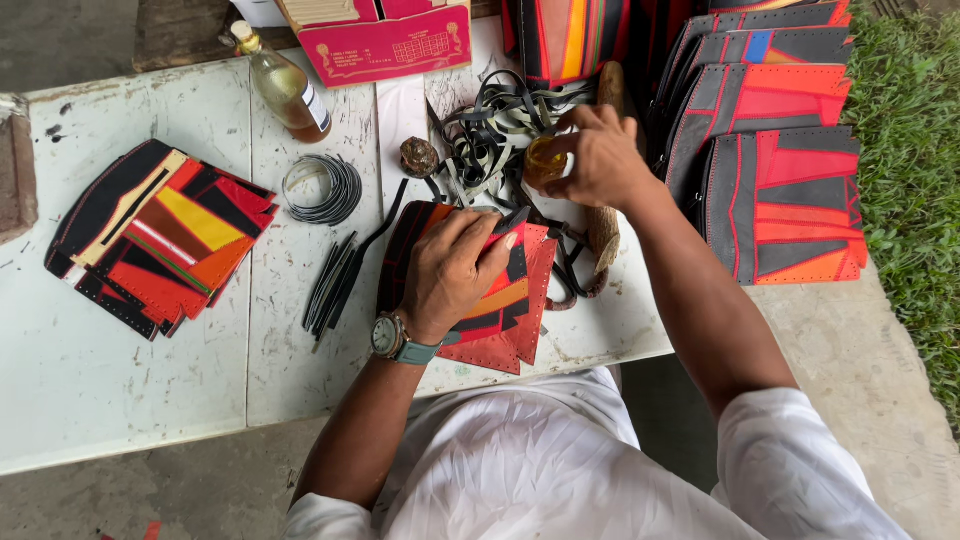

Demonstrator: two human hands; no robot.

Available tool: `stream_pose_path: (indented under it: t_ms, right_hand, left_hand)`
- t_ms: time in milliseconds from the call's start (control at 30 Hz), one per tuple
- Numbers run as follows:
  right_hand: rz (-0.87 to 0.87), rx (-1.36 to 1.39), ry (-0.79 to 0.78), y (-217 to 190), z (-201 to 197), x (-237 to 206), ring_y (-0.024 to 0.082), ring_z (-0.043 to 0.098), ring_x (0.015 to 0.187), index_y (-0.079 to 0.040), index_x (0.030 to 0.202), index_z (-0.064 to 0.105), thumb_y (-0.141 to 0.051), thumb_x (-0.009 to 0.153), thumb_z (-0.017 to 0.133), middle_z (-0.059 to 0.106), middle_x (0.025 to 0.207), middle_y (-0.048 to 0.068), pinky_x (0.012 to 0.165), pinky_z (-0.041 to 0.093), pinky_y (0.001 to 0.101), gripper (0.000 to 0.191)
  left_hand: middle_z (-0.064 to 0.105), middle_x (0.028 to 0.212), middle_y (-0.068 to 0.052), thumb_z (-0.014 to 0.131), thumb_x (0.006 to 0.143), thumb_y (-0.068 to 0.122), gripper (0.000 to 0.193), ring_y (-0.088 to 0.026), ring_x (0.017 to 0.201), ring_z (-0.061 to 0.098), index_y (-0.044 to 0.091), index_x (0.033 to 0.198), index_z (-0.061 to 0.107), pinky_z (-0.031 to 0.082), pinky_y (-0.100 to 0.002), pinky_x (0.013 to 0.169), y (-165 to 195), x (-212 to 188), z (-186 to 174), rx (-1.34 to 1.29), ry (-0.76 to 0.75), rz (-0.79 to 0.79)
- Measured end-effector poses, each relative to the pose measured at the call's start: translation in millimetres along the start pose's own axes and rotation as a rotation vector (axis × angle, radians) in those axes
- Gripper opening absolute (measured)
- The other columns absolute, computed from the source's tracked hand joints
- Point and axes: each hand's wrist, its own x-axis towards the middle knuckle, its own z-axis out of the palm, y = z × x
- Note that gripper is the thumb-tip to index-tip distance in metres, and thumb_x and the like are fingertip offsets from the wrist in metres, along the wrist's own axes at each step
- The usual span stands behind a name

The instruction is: The person applies glue from a jar onto red leather pieces using a small applicator, then folds and presses the leather panels together by hand. They set finished panels aside with a stack of similar colorful leather goods and handle loose leather straps on the table.

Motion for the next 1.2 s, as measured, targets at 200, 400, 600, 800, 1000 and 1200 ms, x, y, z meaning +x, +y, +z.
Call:
stream_pose_path:
  t_ms: [200,400,600,800,1000,1200]
  right_hand:
    - [-0.020,0.023,0.100,-1,-16,-35,0.036,0.043,0.127,-0.024,0.115,0.079,-0.040,0.063,0.093,0.055,0.134,0.010,0.101,0.032,0.0507,0.056]
    - [-0.068,0.229,0.227,9,-21,-44,0.034,0.046,0.134,-0.025,0.121,0.075,-0.036,0.072,0.088,0.057,0.137,0.006,0.108,0.034,0.0506,0.051]
    - [-0.024,0.007,0.087,5,-7,-40,0.038,0.044,0.125,-0.024,0.133,0.069,-0.036,0.067,0.088,0.052,0.138,0.013,0.099,0.034,0.0521,0.069]
    - [-0.018,-0.032,0.079,1,-11,-41,0.037,0.043,0.127,-0.027,0.125,0.074,-0.031,0.066,0.086,0.054,0.137,0.010,0.101,0.033,0.0516,0.060]
    - [-0.180,0.534,0.242,-20,-43,-82,0.032,0.047,0.140,-0.016,0.128,0.071,-0.025,0.079,0.083,0.055,0.143,0.010,0.118,0.033,0.0477,0.051]
    - [-0.305,0.934,0.168,-66,-46,-122,0.030,0.041,0.148,-0.010,0.137,0.064,-0.027,0.081,0.083,0.045,0.151,0.014,0.126,0.029,0.0449,0.061]
  left_hand:
    - [0.072,0.107,-0.015,0.080,0.090,0.011,0.028,-0.030,0.093,0.073,-0.002,0.113,0.069,0.061,-0.037,0.078,-6,-1,1,-0.070,0.006,-0.065]
    - [0.072,0.103,-0.015,0.081,0.089,0.010,0.027,-0.032,0.092,0.073,-0.002,0.109,0.067,0.060,-0.039,0.079,-17,-2,6,-0.046,0.068,-0.033]
    - [0.071,0.101,-0.017,0.075,0.089,0.005,0.022,-0.032,0.087,0.073,-0.003,0.109,0.067,0.061,-0.038,0.074,-18,-7,7,0.005,0.028,0.015]
    - [0.071,0.090,-0.011,0.075,0.089,0.003,0.010,-0.028,0.078,0.073,0.001,0.095,0.067,0.060,-0.037,0.068,-12,3,0,0.032,-0.005,0.006]
    - [0.069,0.095,-0.016,0.074,0.089,0.001,0.018,-0.033,0.084,0.073,-0.005,0.102,0.065,0.062,-0.038,0.074,-7,4,-4,0.062,0.118,0.154]
    - [0.068,0.091,-0.015,0.077,0.088,0.000,0.017,-0.031,0.080,0.072,-0.005,0.100,0.066,0.061,-0.038,0.071,-2,1,1,0.099,0.110,0.155]
